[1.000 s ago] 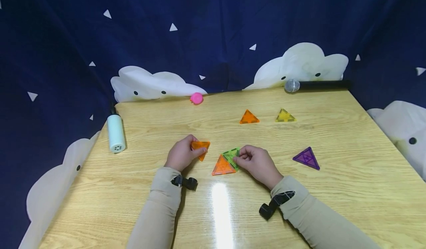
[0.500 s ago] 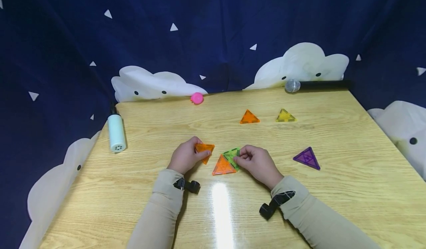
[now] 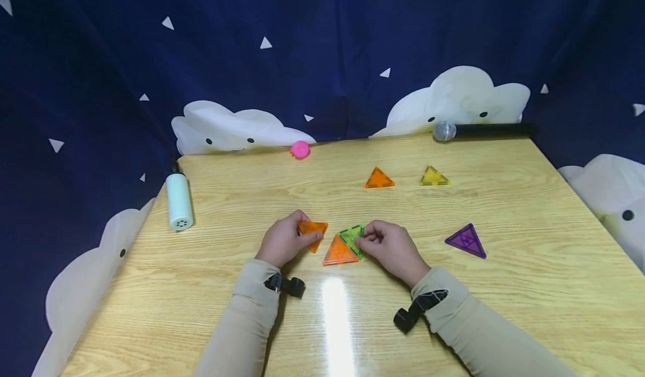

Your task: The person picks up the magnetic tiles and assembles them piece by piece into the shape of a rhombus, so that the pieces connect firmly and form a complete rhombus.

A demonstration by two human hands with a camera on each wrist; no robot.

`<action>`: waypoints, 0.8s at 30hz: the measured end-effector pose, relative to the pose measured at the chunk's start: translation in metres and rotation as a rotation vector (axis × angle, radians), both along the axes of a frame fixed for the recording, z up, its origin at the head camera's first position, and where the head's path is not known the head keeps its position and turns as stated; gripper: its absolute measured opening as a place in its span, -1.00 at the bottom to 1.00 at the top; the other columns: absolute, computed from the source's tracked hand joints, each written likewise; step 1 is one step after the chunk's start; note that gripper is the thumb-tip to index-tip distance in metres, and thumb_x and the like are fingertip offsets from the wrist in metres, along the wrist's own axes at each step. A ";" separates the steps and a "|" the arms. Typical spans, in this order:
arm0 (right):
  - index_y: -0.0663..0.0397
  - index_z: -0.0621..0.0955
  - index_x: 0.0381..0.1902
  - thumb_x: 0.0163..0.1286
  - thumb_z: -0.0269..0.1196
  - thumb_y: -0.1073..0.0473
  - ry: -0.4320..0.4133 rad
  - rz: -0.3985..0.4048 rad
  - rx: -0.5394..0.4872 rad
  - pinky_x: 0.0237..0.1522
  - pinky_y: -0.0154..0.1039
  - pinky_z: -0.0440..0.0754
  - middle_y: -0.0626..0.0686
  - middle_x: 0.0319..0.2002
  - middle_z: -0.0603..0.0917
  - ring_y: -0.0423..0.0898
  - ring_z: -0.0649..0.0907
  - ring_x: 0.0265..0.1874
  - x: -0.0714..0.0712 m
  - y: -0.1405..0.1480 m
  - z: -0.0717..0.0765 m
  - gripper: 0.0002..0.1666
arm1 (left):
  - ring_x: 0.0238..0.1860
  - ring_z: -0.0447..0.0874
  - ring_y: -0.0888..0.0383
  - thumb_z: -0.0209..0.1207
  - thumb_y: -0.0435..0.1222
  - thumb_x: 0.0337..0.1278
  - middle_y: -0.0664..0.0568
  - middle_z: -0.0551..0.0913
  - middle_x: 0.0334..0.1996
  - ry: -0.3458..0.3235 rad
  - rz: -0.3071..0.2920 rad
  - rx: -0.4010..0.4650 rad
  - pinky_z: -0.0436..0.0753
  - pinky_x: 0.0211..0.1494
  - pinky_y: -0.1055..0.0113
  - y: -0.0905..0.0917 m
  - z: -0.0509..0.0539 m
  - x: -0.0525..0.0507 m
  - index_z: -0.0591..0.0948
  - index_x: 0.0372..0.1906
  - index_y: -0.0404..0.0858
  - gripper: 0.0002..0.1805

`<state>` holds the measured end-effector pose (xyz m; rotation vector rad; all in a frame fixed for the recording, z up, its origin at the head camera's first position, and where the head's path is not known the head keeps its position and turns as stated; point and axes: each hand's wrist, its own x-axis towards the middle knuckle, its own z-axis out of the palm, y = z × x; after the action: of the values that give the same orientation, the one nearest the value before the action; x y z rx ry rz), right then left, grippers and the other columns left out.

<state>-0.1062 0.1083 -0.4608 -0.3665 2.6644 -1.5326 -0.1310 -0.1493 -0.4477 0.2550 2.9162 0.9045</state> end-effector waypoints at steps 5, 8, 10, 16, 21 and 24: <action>0.00 0.66 -0.32 0.30 0.43 0.11 0.011 -0.001 0.014 -0.34 -0.28 0.56 -0.12 -0.44 0.67 -0.17 0.58 -0.48 0.000 0.000 0.000 -0.85 | -0.57 0.43 0.17 0.40 -0.04 0.14 0.12 0.54 -0.57 -0.001 -0.003 0.003 0.39 -0.48 0.30 0.000 0.000 0.000 0.58 -0.13 -0.14 -0.65; 0.00 0.65 -0.32 0.29 0.43 0.11 0.014 -0.003 0.016 -0.34 -0.27 0.56 -0.12 -0.44 0.67 -0.17 0.58 -0.48 0.000 0.000 0.001 -0.85 | -0.58 0.43 0.17 0.40 -0.04 0.14 0.12 0.53 -0.57 0.000 -0.003 0.002 0.39 -0.48 0.30 0.000 0.000 0.001 0.58 -0.13 -0.15 -0.64; 0.00 0.65 -0.32 0.29 0.43 0.11 0.015 -0.003 0.016 -0.34 -0.27 0.56 -0.12 -0.44 0.67 -0.17 0.58 -0.48 0.000 0.000 0.001 -0.85 | -0.58 0.43 0.17 0.41 -0.04 0.14 0.12 0.53 -0.57 0.000 -0.002 0.002 0.39 -0.48 0.30 0.000 0.000 0.001 0.58 -0.13 -0.14 -0.64; 0.01 0.66 -0.32 0.30 0.42 0.12 0.011 -0.003 0.013 -0.32 -0.27 0.58 -0.12 -0.43 0.68 -0.18 0.60 -0.46 0.000 0.000 0.001 -0.86 | -0.57 0.43 0.17 0.40 -0.04 0.15 0.13 0.54 -0.56 0.003 -0.002 0.003 0.39 -0.48 0.30 0.000 0.000 0.001 0.57 -0.15 -0.13 -0.66; 0.01 0.66 -0.33 0.30 0.42 0.12 0.010 -0.001 0.013 -0.32 -0.27 0.58 -0.11 -0.43 0.68 -0.18 0.60 -0.46 0.000 0.000 0.001 -0.86 | -0.57 0.43 0.17 0.40 -0.04 0.14 0.13 0.54 -0.56 0.006 -0.008 0.007 0.39 -0.47 0.30 0.001 0.000 0.001 0.57 -0.15 -0.13 -0.65; 0.01 0.65 -0.33 0.30 0.42 0.12 0.013 -0.001 0.010 -0.33 -0.27 0.58 -0.12 -0.43 0.68 -0.18 0.60 -0.46 0.000 0.000 0.000 -0.86 | -0.58 0.43 0.17 0.40 -0.04 0.15 0.13 0.54 -0.56 0.011 -0.020 0.005 0.39 -0.48 0.30 0.001 0.000 0.001 0.57 -0.15 -0.14 -0.65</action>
<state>-0.1063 0.1081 -0.4604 -0.3757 2.6810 -1.5220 -0.1297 -0.1482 -0.4474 0.2892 2.9162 0.9098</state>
